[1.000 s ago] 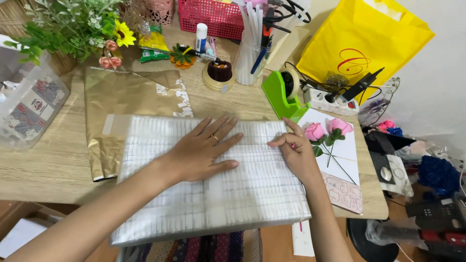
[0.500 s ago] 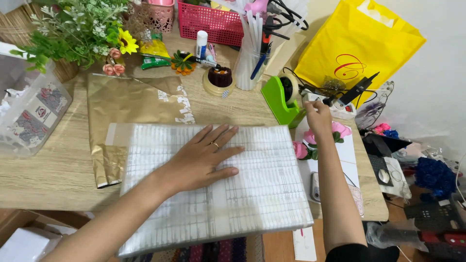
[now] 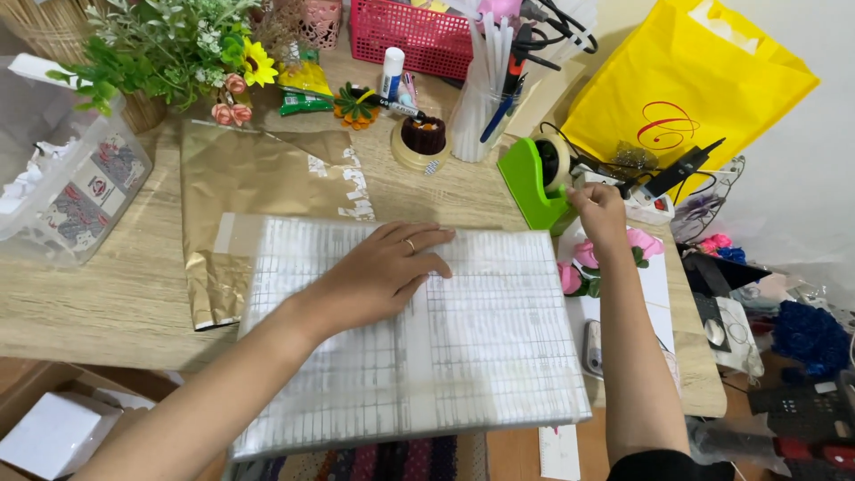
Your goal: Wrapping a rectangular box with multiple layers of wrapping material and securing it with tape.
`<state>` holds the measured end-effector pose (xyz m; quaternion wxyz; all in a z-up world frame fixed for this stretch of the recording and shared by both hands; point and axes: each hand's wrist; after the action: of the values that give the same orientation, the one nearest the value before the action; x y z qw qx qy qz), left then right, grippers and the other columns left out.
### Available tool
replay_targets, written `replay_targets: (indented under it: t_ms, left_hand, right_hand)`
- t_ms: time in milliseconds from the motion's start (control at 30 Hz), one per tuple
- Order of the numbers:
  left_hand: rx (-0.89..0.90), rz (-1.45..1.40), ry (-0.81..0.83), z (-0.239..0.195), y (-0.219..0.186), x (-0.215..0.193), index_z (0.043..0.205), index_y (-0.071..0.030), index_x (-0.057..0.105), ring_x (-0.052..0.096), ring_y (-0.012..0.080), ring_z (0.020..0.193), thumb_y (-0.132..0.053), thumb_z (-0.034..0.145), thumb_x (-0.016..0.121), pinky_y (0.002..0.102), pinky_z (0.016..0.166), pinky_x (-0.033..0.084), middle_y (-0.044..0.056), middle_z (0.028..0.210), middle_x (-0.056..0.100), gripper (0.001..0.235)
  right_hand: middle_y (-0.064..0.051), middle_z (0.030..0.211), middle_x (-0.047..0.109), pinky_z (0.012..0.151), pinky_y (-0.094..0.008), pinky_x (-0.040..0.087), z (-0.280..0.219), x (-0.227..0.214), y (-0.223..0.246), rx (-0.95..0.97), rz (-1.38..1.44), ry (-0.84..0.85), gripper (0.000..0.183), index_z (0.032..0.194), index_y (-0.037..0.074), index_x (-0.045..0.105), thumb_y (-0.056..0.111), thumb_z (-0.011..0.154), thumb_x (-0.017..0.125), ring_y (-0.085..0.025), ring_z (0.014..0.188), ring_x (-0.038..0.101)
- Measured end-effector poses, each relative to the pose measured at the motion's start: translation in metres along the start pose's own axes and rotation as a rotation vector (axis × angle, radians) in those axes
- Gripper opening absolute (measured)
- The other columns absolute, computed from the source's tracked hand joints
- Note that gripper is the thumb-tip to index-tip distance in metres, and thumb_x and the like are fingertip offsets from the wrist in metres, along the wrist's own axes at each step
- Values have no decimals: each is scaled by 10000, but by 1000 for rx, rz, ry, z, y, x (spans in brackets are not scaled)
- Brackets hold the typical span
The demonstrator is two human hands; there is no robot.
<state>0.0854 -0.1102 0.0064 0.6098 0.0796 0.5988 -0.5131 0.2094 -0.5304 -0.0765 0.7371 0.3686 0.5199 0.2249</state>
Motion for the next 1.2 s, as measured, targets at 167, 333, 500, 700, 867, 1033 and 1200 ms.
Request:
replay_targets:
  t_ms: [167,333,500,700,867,1033,1200]
  left_hand:
    - [-35,39,5,-1,-9,-6,1356,-75,573,460,309,1434,-103,1005,490,471,1211,295,183,1440,568,362]
    - [-67,154,9,-1,-4,5,1387,-44,543,456,325,1428,-200,986,529,438,1192,330,199,1450,540,430]
    - [-46,315,-39,2,-3,2,1290,-53,605,557,319,1286,-256,987,568,392,1044,481,163,1284,599,367]
    - [-66,352,-41,-1,-3,-4,1258,-62,621,567,295,1258,-317,970,589,364,979,520,135,1241,599,387]
    - [-72,358,-52,-3,-5,-5,1243,-66,632,579,284,1245,-311,966,590,352,961,525,130,1229,611,372]
    - [-34,346,-68,-4,-4,-6,1228,-52,636,585,301,1239,-290,964,593,360,959,524,151,1227,619,359]
    - [-52,326,-61,-4,0,-3,1234,-56,629,576,288,1246,-274,942,586,369,964,528,132,1237,608,367]
  right_hand:
    - [-145,1132,600,912,-431,443,-20,-13,-4,156,17,-55,293,1004,64,716,333,888,723,-281,1064,559]
    - [-256,1326,598,936,-474,465,-37,-8,-26,147,26,-25,317,985,-30,684,278,914,662,-355,1192,559]
    - [-137,994,666,738,-397,489,-30,-2,-44,31,-51,-42,198,928,76,660,271,967,661,-238,870,575]
    - [-272,996,676,890,-576,477,-42,5,-17,-166,-371,-113,189,1024,-1,630,183,1018,584,-505,1035,625]
    - [-240,928,667,881,-556,494,-42,9,-18,-247,-472,-155,130,1000,4,594,134,1008,585,-472,998,635]
    - [-199,866,658,860,-519,522,-41,8,-12,-313,-533,-172,84,960,19,575,93,988,604,-426,958,647]
    - [-200,807,620,840,-540,526,-43,10,-8,-378,-566,-189,90,938,15,543,52,943,625,-440,924,640]
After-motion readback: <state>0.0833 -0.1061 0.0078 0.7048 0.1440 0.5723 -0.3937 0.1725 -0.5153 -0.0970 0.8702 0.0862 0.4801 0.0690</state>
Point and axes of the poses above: each hand's wrist, its own z-axis towards the middle knuckle, its own x-axis out of the palm, y = z × x
